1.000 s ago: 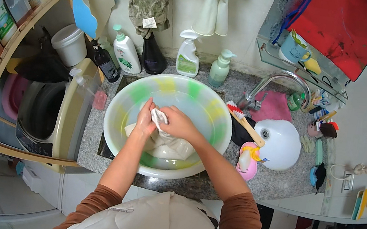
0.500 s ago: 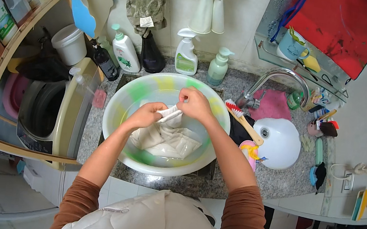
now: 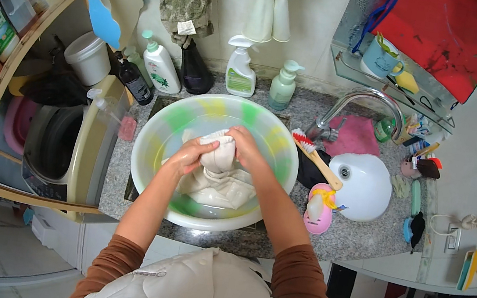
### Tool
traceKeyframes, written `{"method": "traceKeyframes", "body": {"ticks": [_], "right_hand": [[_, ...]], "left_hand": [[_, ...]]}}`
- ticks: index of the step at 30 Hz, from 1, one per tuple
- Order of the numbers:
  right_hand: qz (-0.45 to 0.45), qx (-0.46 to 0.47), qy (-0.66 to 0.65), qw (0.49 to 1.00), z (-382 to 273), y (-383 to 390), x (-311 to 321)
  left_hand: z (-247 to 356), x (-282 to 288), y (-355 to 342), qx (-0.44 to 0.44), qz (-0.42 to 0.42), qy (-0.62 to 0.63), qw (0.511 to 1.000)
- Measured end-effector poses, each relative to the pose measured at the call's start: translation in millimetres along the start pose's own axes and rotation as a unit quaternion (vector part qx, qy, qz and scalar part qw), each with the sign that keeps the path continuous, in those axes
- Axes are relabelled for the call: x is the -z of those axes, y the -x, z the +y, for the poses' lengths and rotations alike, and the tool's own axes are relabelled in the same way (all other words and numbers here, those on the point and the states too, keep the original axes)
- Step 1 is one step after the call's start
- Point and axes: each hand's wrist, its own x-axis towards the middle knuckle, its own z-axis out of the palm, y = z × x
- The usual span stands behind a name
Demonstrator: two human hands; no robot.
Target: The person hand-washes a white cloth in a basin of soapy water. They submerge and agitate the cloth, then use a brush to scrub it repeatedly while rinsing in the same basin.
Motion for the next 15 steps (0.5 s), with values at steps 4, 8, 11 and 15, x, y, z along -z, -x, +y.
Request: {"method": "traceKeyframes", "body": {"ticks": [4,8,11,15], "right_hand": [[0.063,0.098,0.314,0.942,12,-23,35],[0.141,0.234,0.693,0.667,65,-66,91],[0.247,0.118,0.726,0.631,117,-87,96],[0.059,0.161,0.780,0.601,156,-107,114]], "left_hand": [[-11,9,-5,-0.020,0.131,0.132,0.982],[-21,22,-14,-0.044,0.119,0.182,0.975],[-24,24,-22,-0.074,0.121,0.225,0.964],[-22,31,-20,-0.075,0.135,0.263,0.952]]}}
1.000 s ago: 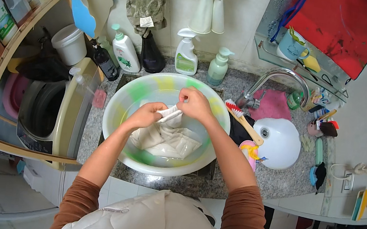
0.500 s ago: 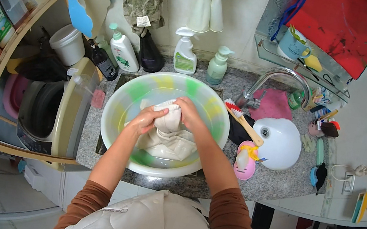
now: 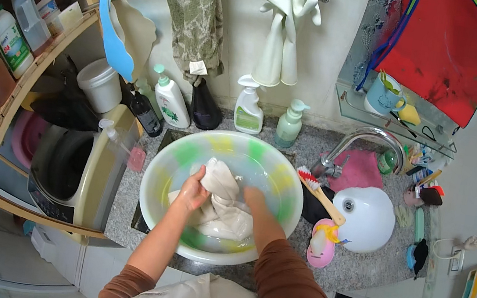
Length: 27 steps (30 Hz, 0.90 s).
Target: The person hand-washes a white cloth in a basin of soapy water. They submerge and agitate the cloth, then use a brush to scrub it repeatedly while rinsing in the same basin.
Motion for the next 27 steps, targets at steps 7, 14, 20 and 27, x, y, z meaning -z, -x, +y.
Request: {"method": "traceKeyframes", "body": {"ticks": [7,14,20,27], "right_hand": [[-0.093,0.067,0.028,0.993,-30,26,160],[0.249,-0.086,0.146,0.954,73,105,229],[0.054,-0.233,0.111,0.965,102,130,235],[0.013,-0.208,-0.133,0.969,-9,141,309]], "left_hand": [[0,0,-9,0.028,0.008,0.035,0.999],[0,-3,-5,0.028,0.038,0.032,0.998],[0,-3,-6,0.041,0.031,0.052,0.997],[-1,15,-11,0.031,0.021,0.107,0.994]]}}
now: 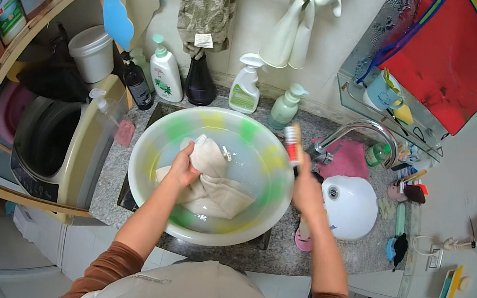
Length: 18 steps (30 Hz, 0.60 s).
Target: The person hand-washes a white cloth in a basin of soapy water. They submerge and agitate the cloth, then use a brush to scrub it repeatedly while rinsing in the same basin.
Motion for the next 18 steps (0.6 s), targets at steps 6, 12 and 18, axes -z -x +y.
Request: {"method": "traceKeyframes", "body": {"ticks": [6,12,18], "right_hand": [[-0.008,0.311,0.035,0.950,-80,38,-111],[0.058,0.303,0.087,0.947,-140,-26,-152],[-0.025,0.306,0.050,0.950,-125,39,-135]], "left_hand": [[-4,4,-14,-0.007,0.004,0.061,0.998],[-18,12,-12,-0.022,0.036,0.022,0.999],[-3,10,-13,-0.072,0.130,-0.009,0.989]]}}
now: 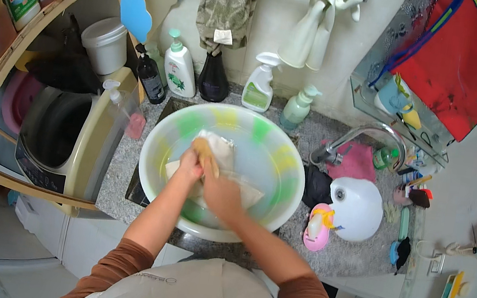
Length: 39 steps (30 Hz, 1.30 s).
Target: The person hand-washes a white cloth in a basin of soapy water. They submerge and agitate the cloth, then use a brush to scrub it repeatedly while rinsing in the same basin.
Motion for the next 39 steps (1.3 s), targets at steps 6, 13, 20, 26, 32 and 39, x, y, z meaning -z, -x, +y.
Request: {"method": "traceKeyframes", "body": {"ticks": [6,13,20,26,32,39], "right_hand": [[-0.026,-0.043,0.017,0.999,17,-56,-4],[0.029,-0.105,0.023,0.994,24,-54,-12],[-0.032,-0.052,-0.005,0.998,6,-7,-1],[-0.068,-0.190,-0.033,0.979,67,-82,6],[-0.158,-0.203,-0.011,0.966,122,-29,-9],[-0.187,-0.188,-0.182,0.947,172,-43,-69]], "left_hand": [[-13,6,-10,0.021,-0.037,-0.015,0.999],[-12,-13,11,-0.042,-0.097,-0.062,0.992],[6,7,-11,0.041,-0.082,-0.018,0.996],[-6,-13,18,0.003,-0.126,-0.063,0.990],[15,-2,19,0.046,-0.103,0.018,0.993],[19,2,5,0.028,-0.131,0.018,0.991]]}}
